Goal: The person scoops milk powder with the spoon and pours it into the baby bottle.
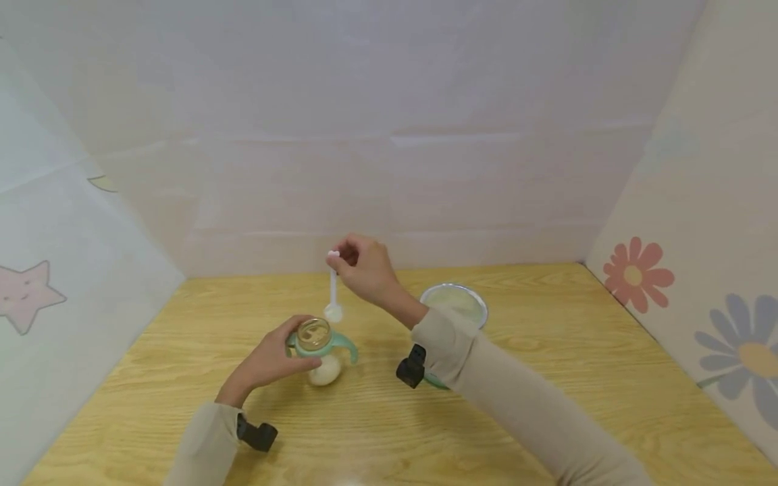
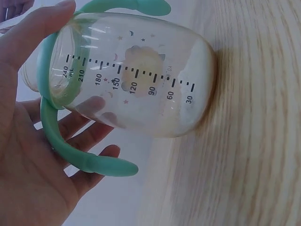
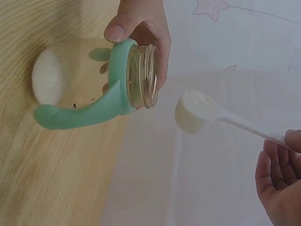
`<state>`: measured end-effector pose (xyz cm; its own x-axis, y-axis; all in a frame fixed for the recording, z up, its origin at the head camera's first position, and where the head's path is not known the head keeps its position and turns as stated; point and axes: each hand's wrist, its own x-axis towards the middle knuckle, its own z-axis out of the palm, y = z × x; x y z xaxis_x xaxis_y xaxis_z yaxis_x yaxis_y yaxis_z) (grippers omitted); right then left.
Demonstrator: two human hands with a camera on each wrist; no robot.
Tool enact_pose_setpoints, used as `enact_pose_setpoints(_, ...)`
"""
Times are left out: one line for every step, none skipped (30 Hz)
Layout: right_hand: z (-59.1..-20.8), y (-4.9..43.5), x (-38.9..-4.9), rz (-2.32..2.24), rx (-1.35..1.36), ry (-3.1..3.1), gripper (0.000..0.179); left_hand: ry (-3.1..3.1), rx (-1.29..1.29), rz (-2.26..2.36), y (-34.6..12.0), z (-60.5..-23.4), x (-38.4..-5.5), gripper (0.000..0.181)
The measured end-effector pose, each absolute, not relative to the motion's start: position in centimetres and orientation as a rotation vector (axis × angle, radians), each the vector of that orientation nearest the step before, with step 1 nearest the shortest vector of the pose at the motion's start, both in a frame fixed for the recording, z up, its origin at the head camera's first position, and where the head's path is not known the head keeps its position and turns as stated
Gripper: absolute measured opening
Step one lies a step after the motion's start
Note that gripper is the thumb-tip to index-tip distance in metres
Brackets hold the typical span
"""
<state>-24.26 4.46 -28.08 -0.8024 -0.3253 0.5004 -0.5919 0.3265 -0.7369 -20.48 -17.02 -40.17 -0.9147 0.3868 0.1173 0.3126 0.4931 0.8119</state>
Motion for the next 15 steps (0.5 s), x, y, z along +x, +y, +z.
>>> enact_pose_setpoints(-28.14, 4.35, -24.26, 1.471, 0.832, -2.334, 0.007, 2.647, 0.615, 1.409, -17.06, -40.13, -20.46, 0.074)
enact_pose_setpoints(-28.21, 4.27, -24.25, 1.475, 0.836, -2.337, 0.007, 2.649, 0.609, 1.408, -17.1, -40.07, -20.43, 0.074)
enact_pose_setpoints(-28.28, 4.19, -24.25, 1.479, 0.841, -2.338, 0.007, 2.648, 0.604, 1.404, -17.12, -40.01, -20.4, 0.075)
enact_pose_setpoints(-28.33, 4.1, -24.23, 1.482, 0.844, -2.34, 0.007, 2.645, 0.6, 1.405, -17.13, -39.94, -20.37, 0.075)
enact_pose_setpoints(-28.39, 4.04, -24.23, 1.484, 0.848, -2.341, 0.007, 2.642, 0.595, 1.404, -17.15, -39.88, -20.33, 0.076)
enact_pose_setpoints(-28.46, 4.01, -24.23, 1.484, 0.855, -2.34, 0.007, 2.637, 0.591, 1.407, -17.15, -39.82, -20.3, 0.077)
enact_pose_setpoints(-28.51, 3.94, -24.21, 1.485, 0.862, -2.338, 0.007, 2.632, 0.586, 1.41, -17.19, -39.79, -20.28, 0.078)
enact_pose_setpoints(-28.54, 3.87, -24.18, 1.486, 0.871, -2.336, 0.007, 2.629, 0.58, 1.411, -17.23, -39.77, -20.26, 0.079)
enact_pose_setpoints(-28.57, 3.82, -24.14, 1.487, 0.883, -2.332, 0.007, 2.628, 0.575, 1.41, -17.27, -39.77, -20.26, 0.079)
enact_pose_setpoints(-28.61, 3.79, -24.09, 1.481, 0.893, -2.331, 0.007, 2.627, 0.572, 1.411, -17.3, -39.79, -20.27, 0.08)
enact_pose_setpoints(-28.68, 3.79, -24.06, 1.475, 0.907, -2.328, 0.007, 2.624, 0.569, 1.41, -17.34, -39.82, -20.29, 0.08)
enact_pose_setpoints(-28.69, 3.8, -23.96, 1.469, 0.916, -2.327, 0.007, 2.623, 0.567, 1.41, -17.37, -39.87, -20.32, 0.08)
enact_pose_setpoints(-28.72, 3.78, -23.88, 1.464, 0.922, -2.329, 0.007, 2.621, 0.568, 1.408, -17.4, -39.92, -20.36, 0.079)
enact_pose_setpoints(-28.78, 3.78, -23.83, 1.46, 0.928, -2.331, 0.006, 2.62, 0.567, 1.406, -17.43, -39.98, -20.39, 0.079)
enact_pose_setpoints(-28.86, 3.78, -23.76, 1.454, 0.932, -2.336, 0.006, 2.617, 0.571, 1.407, -17.47, -40.02, -20.44, 0.078)
